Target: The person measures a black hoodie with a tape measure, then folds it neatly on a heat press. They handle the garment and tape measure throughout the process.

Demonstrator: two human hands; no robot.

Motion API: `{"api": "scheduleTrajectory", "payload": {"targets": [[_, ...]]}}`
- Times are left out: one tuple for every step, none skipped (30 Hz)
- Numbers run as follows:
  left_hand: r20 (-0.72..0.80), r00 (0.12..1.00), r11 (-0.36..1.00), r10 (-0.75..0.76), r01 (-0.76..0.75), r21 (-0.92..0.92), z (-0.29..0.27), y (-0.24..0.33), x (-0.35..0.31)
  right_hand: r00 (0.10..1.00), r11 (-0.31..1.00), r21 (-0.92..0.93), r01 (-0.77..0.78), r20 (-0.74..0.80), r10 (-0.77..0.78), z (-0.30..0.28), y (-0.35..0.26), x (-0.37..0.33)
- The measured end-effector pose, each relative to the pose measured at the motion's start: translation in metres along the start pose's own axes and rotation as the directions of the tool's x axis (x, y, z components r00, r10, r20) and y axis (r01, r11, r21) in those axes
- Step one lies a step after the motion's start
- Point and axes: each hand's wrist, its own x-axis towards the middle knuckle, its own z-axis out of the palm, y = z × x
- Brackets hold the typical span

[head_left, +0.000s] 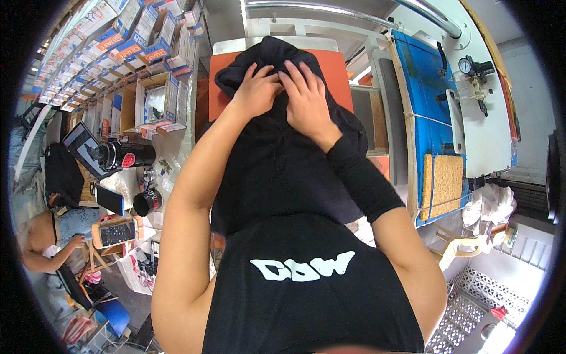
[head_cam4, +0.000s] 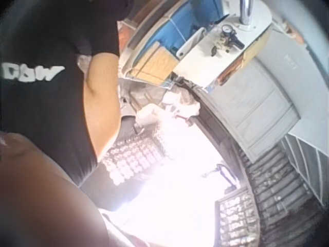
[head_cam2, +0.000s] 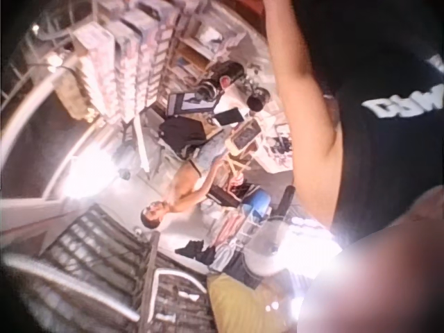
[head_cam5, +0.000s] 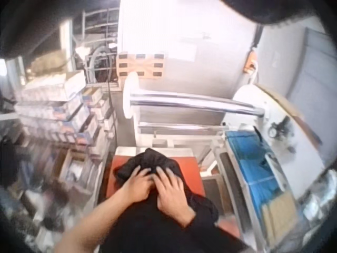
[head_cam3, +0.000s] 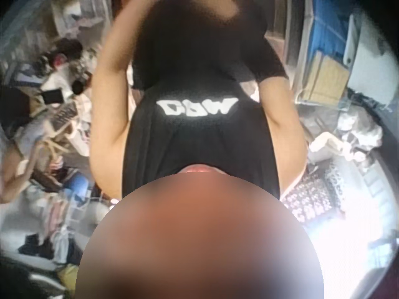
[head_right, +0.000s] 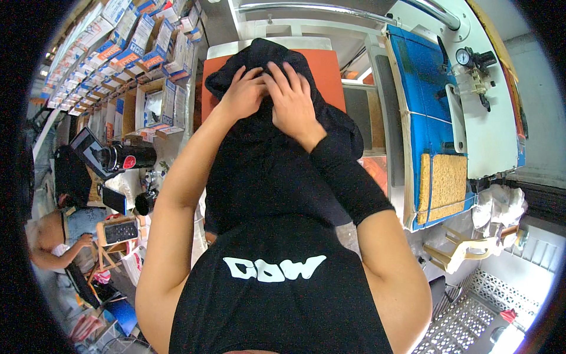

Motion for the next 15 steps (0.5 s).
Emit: {"api": "scheduleTrajectory", "payload": {"targets": [[-0.018, 1.000, 1.000, 0.002, -0.003, -0.018, 0.001, 0.001, -0.001, 0.994, 0.992, -0.055, 0.109, 0.024, -0.108, -0.003, 0.005, 0.007], [0.033, 0.999, 0.998, -0.021, 0.023, -0.061, 0.000, -0.002, -0.002, 0.985, 0.990, -0.081, 0.111, 0.140, -0.099, -0.006, 0.011, 0.012], [0.069, 0.997, 0.999, -0.023, 0.025, -0.028, 0.000, -0.002, -0.006, 0.963, 0.984, -0.111, 0.142, 0.247, -0.111, -0.007, 0.019, 0.018], [0.111, 0.994, 1.000, -0.003, 0.004, -0.015, -0.002, -0.004, -0.009, 0.928, 0.973, -0.156, 0.169, 0.358, -0.104, -0.010, 0.026, 0.018], [0.132, 0.991, 1.000, 0.003, -0.005, 0.016, -0.004, -0.006, -0.014, 0.839, 0.948, -0.263, 0.177, 0.544, -0.006, -0.012, 0.035, 0.017], [0.209, 0.976, 0.998, -0.057, 0.049, 0.043, -0.005, -0.006, -0.018, 0.810, 0.961, -0.240, 0.139, 0.585, 0.029, -0.013, 0.039, 0.012], [0.209, 0.977, 0.999, -0.043, 0.044, -0.001, -0.007, -0.007, -0.023, 0.770, 0.966, -0.241, 0.097, 0.633, 0.081, -0.014, 0.043, 0.007], [0.198, 0.979, 0.999, -0.047, 0.050, -0.008, -0.009, -0.007, -0.025, 0.788, 0.975, -0.208, 0.081, 0.612, 0.065, -0.012, 0.046, 0.003], [0.220, 0.974, 0.997, -0.050, 0.060, -0.038, -0.011, -0.006, -0.028, 0.797, 0.981, -0.186, 0.057, 0.600, 0.068, -0.011, 0.047, -0.001], [0.199, 0.979, 0.999, -0.038, 0.044, -0.027, -0.014, -0.006, -0.028, 0.770, 0.984, -0.178, 0.015, 0.629, 0.102, -0.011, 0.049, -0.004], [0.211, 0.977, 0.998, -0.031, 0.040, -0.040, -0.017, -0.003, -0.028, 0.792, 0.986, -0.169, 0.008, 0.602, 0.096, -0.010, 0.049, -0.007], [0.221, 0.975, 0.998, -0.027, 0.038, -0.049, -0.020, -0.001, -0.027, 0.779, 0.986, -0.168, -0.010, 0.617, 0.113, -0.009, 0.047, -0.009], [0.241, 0.969, 0.997, -0.054, 0.064, -0.031, -0.023, 0.002, -0.026, 0.768, 0.984, -0.177, -0.024, 0.627, 0.131, -0.008, 0.046, -0.009], [0.261, 0.962, 0.996, -0.084, 0.090, -0.010, -0.026, 0.008, -0.026, 0.794, 0.988, -0.146, -0.046, 0.595, 0.125, -0.008, 0.043, -0.010], [0.252, 0.962, 0.995, -0.102, 0.101, 0.016, -0.028, 0.014, -0.026, 0.777, 0.988, -0.143, -0.057, 0.615, 0.134, -0.008, 0.040, -0.009]]}}
